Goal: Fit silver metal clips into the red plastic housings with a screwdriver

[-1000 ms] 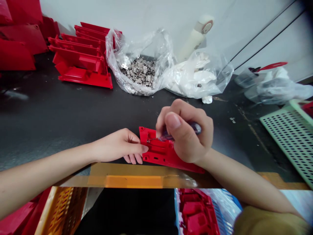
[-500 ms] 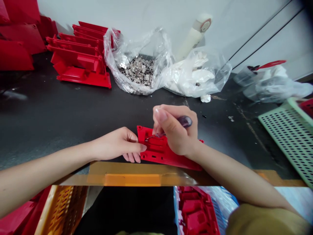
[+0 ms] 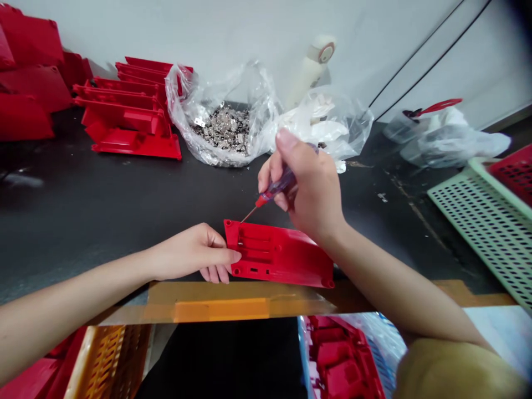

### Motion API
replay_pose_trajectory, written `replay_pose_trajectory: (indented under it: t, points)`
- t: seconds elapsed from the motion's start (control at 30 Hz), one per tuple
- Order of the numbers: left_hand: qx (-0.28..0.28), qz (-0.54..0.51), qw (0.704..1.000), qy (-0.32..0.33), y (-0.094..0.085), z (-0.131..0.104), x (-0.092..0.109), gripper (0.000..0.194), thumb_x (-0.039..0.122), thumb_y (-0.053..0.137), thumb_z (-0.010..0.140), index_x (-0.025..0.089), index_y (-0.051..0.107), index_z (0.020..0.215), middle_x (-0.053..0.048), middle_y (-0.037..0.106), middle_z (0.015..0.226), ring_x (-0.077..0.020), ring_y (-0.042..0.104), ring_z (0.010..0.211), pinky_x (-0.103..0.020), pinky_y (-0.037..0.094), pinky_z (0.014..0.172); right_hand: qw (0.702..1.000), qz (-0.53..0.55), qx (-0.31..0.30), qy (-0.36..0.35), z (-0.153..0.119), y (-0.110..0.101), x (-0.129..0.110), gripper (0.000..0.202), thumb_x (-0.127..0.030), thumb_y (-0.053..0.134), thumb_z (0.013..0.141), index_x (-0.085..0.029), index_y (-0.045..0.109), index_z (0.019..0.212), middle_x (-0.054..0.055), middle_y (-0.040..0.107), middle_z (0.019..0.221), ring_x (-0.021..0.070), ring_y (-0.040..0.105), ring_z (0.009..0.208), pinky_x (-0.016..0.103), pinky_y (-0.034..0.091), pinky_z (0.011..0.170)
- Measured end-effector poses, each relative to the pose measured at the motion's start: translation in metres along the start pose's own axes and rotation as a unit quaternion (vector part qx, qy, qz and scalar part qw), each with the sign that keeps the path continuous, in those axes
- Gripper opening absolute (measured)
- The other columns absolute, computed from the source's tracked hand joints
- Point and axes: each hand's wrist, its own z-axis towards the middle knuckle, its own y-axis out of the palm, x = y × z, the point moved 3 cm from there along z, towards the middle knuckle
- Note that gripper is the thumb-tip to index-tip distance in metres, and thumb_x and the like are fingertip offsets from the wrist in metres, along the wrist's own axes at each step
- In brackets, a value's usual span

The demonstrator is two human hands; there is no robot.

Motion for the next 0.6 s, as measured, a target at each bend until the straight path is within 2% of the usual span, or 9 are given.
replay_pose_trajectory:
  t: [0.13,0.23,0.43,0.6]
  points:
    - [-0.006,0.004,1.0,0.004,-0.001,0.001,-0.002,0.035,0.047,0.07,0.072,0.014,0.066,0.061,0.0,0.064,0.056,-0.0098,0.058,0.052,-0.019,0.048,0.053,0.991,-0.093,-0.03,-0.088,-0.01,0.006,-0.003,0.045,-0.031,0.059,0.089,-0.017,0.047,0.047,-0.004,0.049,0.047,0.0046,0.045,0.043,0.02,0.035,0.043]
    - [-0.007,0.001,1.0,0.01,0.0,0.001,-0.003,0.034,0.046,0.071,0.071,0.014,0.064,0.061,0.001,0.062,0.054,-0.0088,0.056,0.05,-0.018,0.047,0.052,0.983,-0.133,-0.03,-0.126,-0.016,0.011,0.001,0.046,-0.028,0.06,0.088,-0.017,0.042,0.047,-0.005,0.045,0.047,0.0045,0.043,0.046,0.021,0.034,0.048]
    - [0.017,-0.001,1.0,0.025,0.0,0.002,-0.002,0.042,0.051,0.066,0.075,0.014,0.06,0.058,0.001,0.061,0.054,-0.0064,0.049,0.042,-0.017,0.04,0.044,0.99,-0.087,-0.015,-0.112,-0.015,0.013,0.004,0.05,-0.032,0.066,0.083,-0.018,0.033,0.048,-0.007,0.037,0.046,0.0046,0.04,0.044,0.022,0.03,0.044]
    - [0.013,-0.009,0.999,0.038,-0.001,0.003,-0.003,0.041,0.05,0.067,0.076,0.014,0.06,0.059,0.002,0.06,0.054,-0.0059,0.049,0.043,-0.017,0.041,0.045,0.992,-0.063,-0.01,-0.113,-0.014,0.013,0.006,0.049,-0.031,0.067,0.083,-0.018,0.033,0.049,-0.007,0.035,0.047,0.0047,0.04,0.044,0.022,0.031,0.045]
